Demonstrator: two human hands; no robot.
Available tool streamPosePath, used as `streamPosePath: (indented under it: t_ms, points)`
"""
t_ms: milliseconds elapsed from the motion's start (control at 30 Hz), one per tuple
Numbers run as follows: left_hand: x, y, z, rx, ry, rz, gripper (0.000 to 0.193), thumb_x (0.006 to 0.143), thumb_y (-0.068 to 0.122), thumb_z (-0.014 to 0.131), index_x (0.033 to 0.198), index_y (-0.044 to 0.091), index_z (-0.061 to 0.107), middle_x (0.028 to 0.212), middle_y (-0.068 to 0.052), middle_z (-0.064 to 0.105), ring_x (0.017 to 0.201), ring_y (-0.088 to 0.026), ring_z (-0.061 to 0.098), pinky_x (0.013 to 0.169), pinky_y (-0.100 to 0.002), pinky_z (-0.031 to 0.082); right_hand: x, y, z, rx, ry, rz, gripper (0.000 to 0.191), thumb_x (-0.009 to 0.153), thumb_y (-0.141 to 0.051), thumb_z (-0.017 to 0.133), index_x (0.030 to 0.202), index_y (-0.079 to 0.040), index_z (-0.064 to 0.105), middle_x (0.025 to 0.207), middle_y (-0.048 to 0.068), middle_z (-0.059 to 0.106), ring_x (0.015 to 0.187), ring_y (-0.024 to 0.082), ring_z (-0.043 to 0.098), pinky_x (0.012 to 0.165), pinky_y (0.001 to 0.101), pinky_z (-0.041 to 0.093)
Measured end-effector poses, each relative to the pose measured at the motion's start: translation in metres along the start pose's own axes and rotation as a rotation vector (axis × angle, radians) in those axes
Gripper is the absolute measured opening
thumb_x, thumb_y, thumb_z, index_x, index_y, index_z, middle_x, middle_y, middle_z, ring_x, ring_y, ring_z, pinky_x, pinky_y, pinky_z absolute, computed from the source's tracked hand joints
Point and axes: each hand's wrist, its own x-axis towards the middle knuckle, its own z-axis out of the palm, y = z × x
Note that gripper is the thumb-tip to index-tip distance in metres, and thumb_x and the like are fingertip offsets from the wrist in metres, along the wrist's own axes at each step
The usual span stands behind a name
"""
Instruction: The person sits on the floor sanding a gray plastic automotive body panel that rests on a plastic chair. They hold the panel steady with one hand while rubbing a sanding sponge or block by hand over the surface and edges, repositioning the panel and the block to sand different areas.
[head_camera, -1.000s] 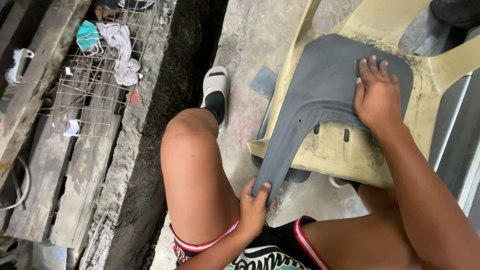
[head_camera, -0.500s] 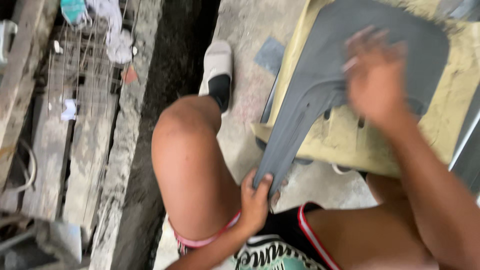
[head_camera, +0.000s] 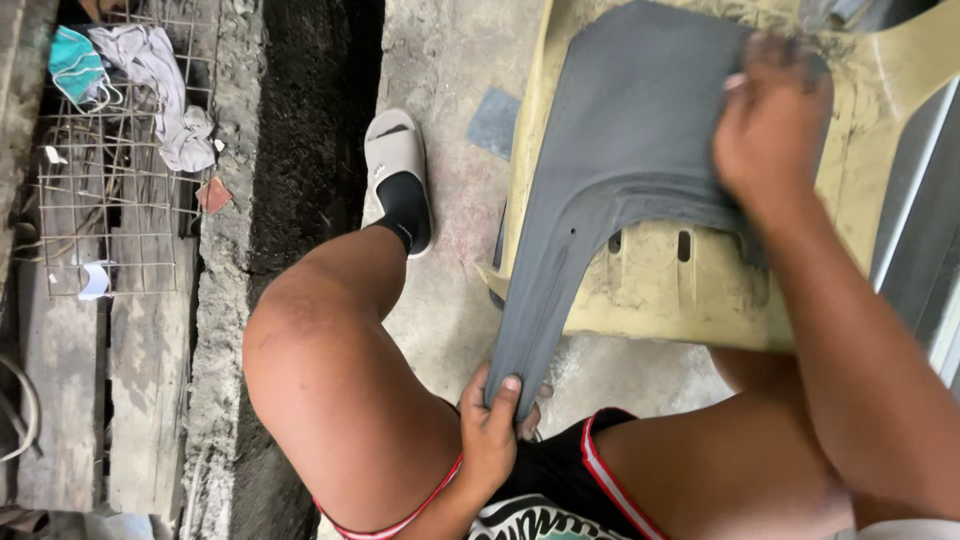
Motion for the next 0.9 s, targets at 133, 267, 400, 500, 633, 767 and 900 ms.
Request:
streamPosePath:
  t_ms: [133, 267, 400, 500, 633, 767, 900]
  points:
    - [0.003, -0.003, 0.000, -0.017, 0.000, -0.004, 0.028, 0.104, 0.021, 0.054, 0.112, -0.005, 0.057, 0.087, -0.019, 0.072, 0.049, -0.012, 0.050, 0.045, -0.026, 0.041, -0.008, -0.095, 0.011, 0.033, -0.228, -0.404, 0.041, 0.102, -0.009, 0.051, 0.142, 0.000, 0.059, 0.156, 0.027, 0.050, 0.147, 0.048, 0.042, 0.119, 0.0592, 0.031]
    - [0.001, -0.008, 0.002, -0.007, 0.068, -0.028, 0.028, 0.101, 0.021, 0.054, 0.109, -0.005, 0.058, 0.086, -0.021, 0.076, 0.046, -0.013, 0.051, 0.043, -0.026, 0.042, -0.045, -0.127, 0.011, 0.187, -0.481, -0.703, 0.051, 0.094, -0.019, 0.052, 0.145, -0.012, 0.055, 0.155, 0.010, 0.049, 0.148, 0.033, 0.037, 0.121, 0.0614, 0.019]
    - [-0.001, -0.011, 0.003, 0.003, 0.035, 0.029, 0.027, 0.104, 0.022, 0.055, 0.104, -0.005, 0.055, 0.090, -0.021, 0.076, 0.051, -0.013, 0.053, 0.048, -0.028, 0.048, -0.034, -0.047, 0.006, -0.069, -0.462, -0.458, 0.048, 0.102, -0.018, 0.046, 0.150, -0.012, 0.049, 0.163, 0.013, 0.041, 0.152, 0.029, 0.033, 0.123, 0.0581, 0.009]
    - [-0.002, -0.011, 0.003, 0.006, 0.022, -0.010, 0.026, 0.103, 0.021, 0.055, 0.100, -0.004, 0.056, 0.089, -0.021, 0.076, 0.048, -0.013, 0.053, 0.046, -0.029, 0.048, -0.019, 0.024, -0.032, 0.035, -0.226, 0.014, 0.044, 0.106, -0.011, 0.044, 0.148, -0.007, 0.056, 0.158, 0.019, 0.050, 0.152, 0.034, 0.040, 0.123, 0.0623, 0.012]
    - [-0.002, -0.009, 0.004, -0.028, 0.025, -0.057, 0.025, 0.103, 0.021, 0.054, 0.102, -0.004, 0.055, 0.091, -0.021, 0.075, 0.049, -0.013, 0.053, 0.047, -0.028, 0.046, -0.014, 0.010, -0.030, 0.102, -0.108, 0.304, 0.044, 0.110, -0.016, 0.045, 0.152, -0.005, 0.051, 0.159, 0.022, 0.047, 0.141, 0.042, 0.045, 0.127, 0.0562, 0.032]
    - [-0.001, -0.008, 0.006, -0.036, 0.020, -0.053, 0.026, 0.103, 0.022, 0.055, 0.103, -0.004, 0.056, 0.090, -0.021, 0.075, 0.049, -0.012, 0.051, 0.045, -0.027, 0.043, -0.067, -0.075, 0.002, 0.123, -0.291, -0.296, 0.056, 0.097, -0.014, 0.044, 0.153, -0.015, 0.047, 0.165, 0.013, 0.039, 0.157, 0.036, 0.032, 0.129, 0.0561, 0.018]
    - [-0.001, -0.008, 0.007, -0.059, 0.047, -0.042, 0.026, 0.102, 0.021, 0.056, 0.104, -0.005, 0.055, 0.087, -0.021, 0.074, 0.049, -0.012, 0.050, 0.045, -0.026, 0.041, -0.095, -0.113, 0.005, 0.127, -0.497, -0.704, 0.048, 0.105, -0.028, 0.047, 0.152, -0.020, 0.049, 0.162, 0.003, 0.042, 0.153, 0.028, 0.036, 0.126, 0.0584, 0.018]
